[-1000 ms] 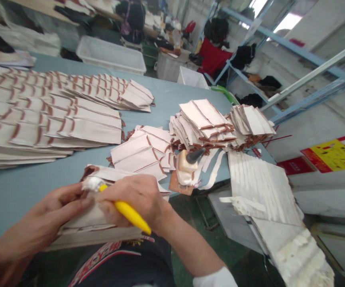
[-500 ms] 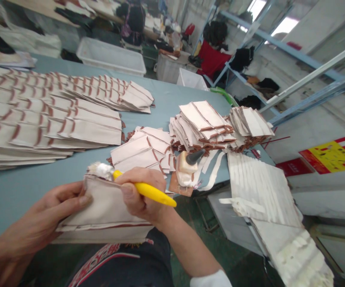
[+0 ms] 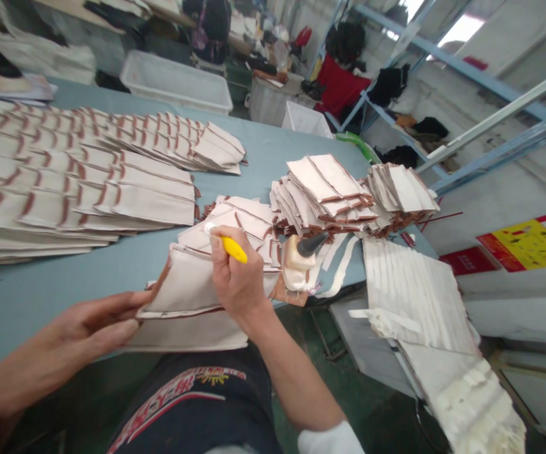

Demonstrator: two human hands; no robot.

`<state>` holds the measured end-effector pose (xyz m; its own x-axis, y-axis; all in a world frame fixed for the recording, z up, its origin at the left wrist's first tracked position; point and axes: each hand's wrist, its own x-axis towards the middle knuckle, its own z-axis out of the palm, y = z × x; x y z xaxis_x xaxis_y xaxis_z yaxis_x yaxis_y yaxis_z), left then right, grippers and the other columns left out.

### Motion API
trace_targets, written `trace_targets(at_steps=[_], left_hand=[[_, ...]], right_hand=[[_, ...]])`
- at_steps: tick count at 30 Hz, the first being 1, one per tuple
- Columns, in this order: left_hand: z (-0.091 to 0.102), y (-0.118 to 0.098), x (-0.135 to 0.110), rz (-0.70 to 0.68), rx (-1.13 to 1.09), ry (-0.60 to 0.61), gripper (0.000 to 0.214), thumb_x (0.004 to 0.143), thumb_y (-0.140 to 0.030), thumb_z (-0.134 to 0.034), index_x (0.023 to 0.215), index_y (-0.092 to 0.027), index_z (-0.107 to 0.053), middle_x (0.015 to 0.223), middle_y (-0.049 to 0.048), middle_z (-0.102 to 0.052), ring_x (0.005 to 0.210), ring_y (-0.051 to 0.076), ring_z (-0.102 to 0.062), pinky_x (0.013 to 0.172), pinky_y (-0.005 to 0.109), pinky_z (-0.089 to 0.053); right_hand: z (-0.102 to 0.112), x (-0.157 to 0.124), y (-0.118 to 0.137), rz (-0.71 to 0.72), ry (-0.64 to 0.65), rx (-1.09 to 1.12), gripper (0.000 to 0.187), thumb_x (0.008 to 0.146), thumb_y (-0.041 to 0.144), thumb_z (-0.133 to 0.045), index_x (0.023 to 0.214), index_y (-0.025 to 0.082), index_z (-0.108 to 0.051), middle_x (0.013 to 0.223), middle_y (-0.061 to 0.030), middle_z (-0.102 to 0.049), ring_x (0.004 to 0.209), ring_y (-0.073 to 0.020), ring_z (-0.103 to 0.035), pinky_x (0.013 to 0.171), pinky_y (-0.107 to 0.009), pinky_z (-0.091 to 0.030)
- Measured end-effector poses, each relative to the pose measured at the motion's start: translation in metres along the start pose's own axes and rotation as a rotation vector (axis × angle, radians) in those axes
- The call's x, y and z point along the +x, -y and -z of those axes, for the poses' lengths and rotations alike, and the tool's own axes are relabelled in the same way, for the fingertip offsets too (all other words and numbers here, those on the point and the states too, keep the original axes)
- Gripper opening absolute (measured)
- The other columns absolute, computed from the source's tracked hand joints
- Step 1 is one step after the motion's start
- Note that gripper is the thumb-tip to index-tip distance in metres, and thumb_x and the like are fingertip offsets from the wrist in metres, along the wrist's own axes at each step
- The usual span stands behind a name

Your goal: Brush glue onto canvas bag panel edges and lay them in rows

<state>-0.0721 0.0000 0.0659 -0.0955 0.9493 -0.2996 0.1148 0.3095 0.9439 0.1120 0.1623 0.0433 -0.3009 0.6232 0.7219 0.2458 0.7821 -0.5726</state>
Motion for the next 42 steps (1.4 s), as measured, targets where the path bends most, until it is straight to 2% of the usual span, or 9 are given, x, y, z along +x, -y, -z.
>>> trace_targets(at_steps=[4,9,14,19,25,27,32,37,42], left_hand=[[-0.006,0.014,-0.004,-0.087,0.174,0.005,0.036,0.099,-0.051,-0.067,0.101,-0.023,-0.090,0.090,0.0048,-0.087,0.083,0.026,-0.078,0.072,0.027,-0.064],[-0.018,0.008,-0.002,-0.207,0.202,-0.038,0.033,0.100,-0.046,-0.066,0.087,-0.023,-0.086,0.086,0.0035,-0.085,0.076,0.023,-0.076,0.068,0.022,-0.058],[-0.016,0.021,0.002,-0.228,0.243,-0.103,0.030,0.104,-0.042,-0.062,0.092,-0.024,-0.082,0.091,0.0029,-0.085,0.081,0.023,-0.078,0.073,0.022,-0.058],[-0.018,0.041,0.000,-0.314,0.391,-0.206,0.031,0.107,-0.037,-0.059,0.081,-0.026,-0.073,0.084,0.0022,-0.079,0.079,0.022,-0.074,0.074,0.025,-0.054],[-0.021,0.038,-0.009,-0.499,0.470,-0.230,0.034,0.107,-0.025,-0.056,0.073,-0.026,-0.063,0.067,-0.0022,-0.069,0.058,0.016,-0.063,0.061,0.027,-0.047],[-0.021,0.034,-0.011,-0.487,0.448,-0.211,0.034,0.106,-0.023,-0.055,0.073,-0.025,-0.064,0.066,-0.0013,-0.069,0.057,0.016,-0.063,0.061,0.027,-0.047],[-0.024,0.027,-0.014,-0.385,0.396,-0.272,0.035,0.104,-0.027,-0.056,0.070,-0.025,-0.062,0.057,-0.0034,-0.062,0.049,0.015,-0.053,0.050,0.027,-0.040],[-0.023,0.028,-0.016,-0.359,0.366,-0.256,0.036,0.104,-0.031,-0.055,0.069,-0.025,-0.060,0.062,-0.0025,-0.063,0.054,0.016,-0.056,0.056,0.027,-0.045],[-0.022,0.027,-0.012,-0.474,0.431,-0.320,0.037,0.103,-0.022,-0.053,0.066,-0.025,-0.057,0.061,-0.0024,-0.064,0.055,0.014,-0.058,0.057,0.025,-0.046]], right_hand=[[-0.005,0.007,-0.005,-0.051,0.028,0.028,0.027,0.119,0.036,-0.047,0.115,0.022,-0.070,0.105,-0.0066,-0.079,0.095,-0.0211,-0.076,0.088,-0.031,-0.061],[-0.012,0.011,-0.004,-0.099,0.098,-0.002,0.027,0.117,0.037,-0.049,0.117,0.023,-0.072,0.103,-0.0056,-0.081,0.090,-0.0199,-0.077,0.084,-0.030,-0.061],[0.019,-0.003,0.021,-0.107,-0.019,0.190,0.020,0.116,0.035,-0.054,0.115,0.023,-0.071,0.092,-0.0040,-0.079,0.068,-0.0162,-0.071,0.070,-0.030,-0.062],[0.045,-0.026,0.056,-0.054,0.157,0.239,0.012,0.108,0.022,-0.060,0.107,0.025,-0.072,0.086,-0.0028,-0.082,0.072,-0.0189,-0.080,0.069,-0.030,-0.068],[0.024,-0.041,0.069,0.152,0.143,0.326,0.011,0.104,0.020,-0.060,0.105,0.028,-0.068,0.071,0.0036,-0.077,0.053,-0.0143,-0.071,0.059,-0.025,-0.065],[0.022,-0.043,0.069,0.207,0.150,0.349,0.010,0.106,0.022,-0.059,0.104,0.028,-0.067,0.067,0.0054,-0.073,0.049,-0.0133,-0.068,0.055,-0.024,-0.062],[0.030,-0.038,0.066,0.036,0.054,0.340,0.012,0.109,0.023,-0.058,0.106,0.028,-0.068,0.075,0.0016,-0.078,0.062,-0.0168,-0.077,0.063,-0.027,-0.066],[0.022,-0.038,0.073,0.161,0.113,0.428,0.022,0.116,0.030,-0.050,0.101,0.027,-0.067,0.065,0.0052,-0.072,0.049,-0.0124,-0.069,0.055,-0.023,-0.061],[0.022,-0.036,0.076,0.071,0.053,0.396,0.013,0.110,0.024,-0.057,0.102,0.028,-0.067,0.069,0.0032,-0.075,0.056,-0.0148,-0.072,0.060,-0.024,-0.063]])
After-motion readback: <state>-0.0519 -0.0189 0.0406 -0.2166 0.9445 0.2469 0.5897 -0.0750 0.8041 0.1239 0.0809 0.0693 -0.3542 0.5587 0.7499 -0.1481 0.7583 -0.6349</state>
